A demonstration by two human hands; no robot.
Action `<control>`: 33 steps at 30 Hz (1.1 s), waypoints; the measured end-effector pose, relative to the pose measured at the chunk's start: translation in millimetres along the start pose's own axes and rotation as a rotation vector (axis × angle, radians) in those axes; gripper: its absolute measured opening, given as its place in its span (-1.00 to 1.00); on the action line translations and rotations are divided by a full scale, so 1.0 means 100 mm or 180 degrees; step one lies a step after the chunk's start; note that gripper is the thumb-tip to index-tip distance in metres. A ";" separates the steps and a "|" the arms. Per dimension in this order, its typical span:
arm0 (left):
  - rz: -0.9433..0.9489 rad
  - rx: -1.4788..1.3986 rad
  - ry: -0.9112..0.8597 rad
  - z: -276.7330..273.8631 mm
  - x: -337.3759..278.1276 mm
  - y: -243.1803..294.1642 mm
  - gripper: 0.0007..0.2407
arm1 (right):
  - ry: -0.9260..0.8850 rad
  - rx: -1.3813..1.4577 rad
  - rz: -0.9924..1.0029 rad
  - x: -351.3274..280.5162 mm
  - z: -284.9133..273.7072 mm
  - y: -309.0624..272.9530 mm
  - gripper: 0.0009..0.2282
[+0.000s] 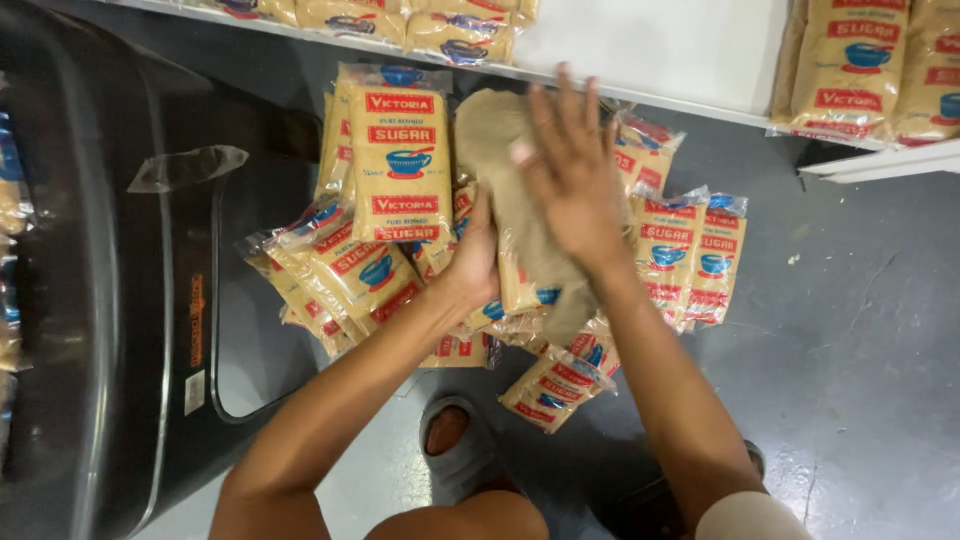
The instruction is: The person is cleaning bags of sugar with a cloth and organizing them on the store shelf.
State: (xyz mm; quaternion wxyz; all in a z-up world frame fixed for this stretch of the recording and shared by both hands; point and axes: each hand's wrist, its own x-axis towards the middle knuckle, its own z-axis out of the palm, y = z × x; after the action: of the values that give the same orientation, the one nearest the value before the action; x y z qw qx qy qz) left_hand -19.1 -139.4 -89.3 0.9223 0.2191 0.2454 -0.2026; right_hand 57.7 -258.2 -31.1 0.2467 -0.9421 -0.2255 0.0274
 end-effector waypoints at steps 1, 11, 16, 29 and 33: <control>0.0016 0.0001 -0.0001 0.02 0.00 0.00 -0.35 | 0.0004 0.0002 -0.0015 -0.04 -0.01 0.06 -0.48; 0.0261 0.0008 -0.0255 0.09 -0.03 0.10 -0.20 | 0.0115 0.0001 0.0132 -1.01 0.16 -0.34 -0.42; 0.1268 0.0402 -0.1659 -0.37 0.10 -0.24 -0.45 | -0.0107 -0.0200 -0.0548 -0.45 -0.05 -0.52 -0.44; 0.0036 -0.1097 -0.0157 -0.25 0.10 -0.06 -0.30 | 0.0239 0.0603 -0.0311 -0.78 0.26 0.16 -0.48; 0.0390 -0.0809 -0.0712 -0.49 0.24 -0.19 -0.44 | -0.0282 0.0083 -0.0296 -1.06 0.14 -0.31 -0.39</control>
State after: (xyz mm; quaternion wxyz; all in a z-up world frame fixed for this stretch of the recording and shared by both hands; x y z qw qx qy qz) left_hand -27.1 -136.1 -146.5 0.9748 0.0914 0.1511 -0.1365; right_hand -52.4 -275.0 -34.8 0.2498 -0.9252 -0.2793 0.0605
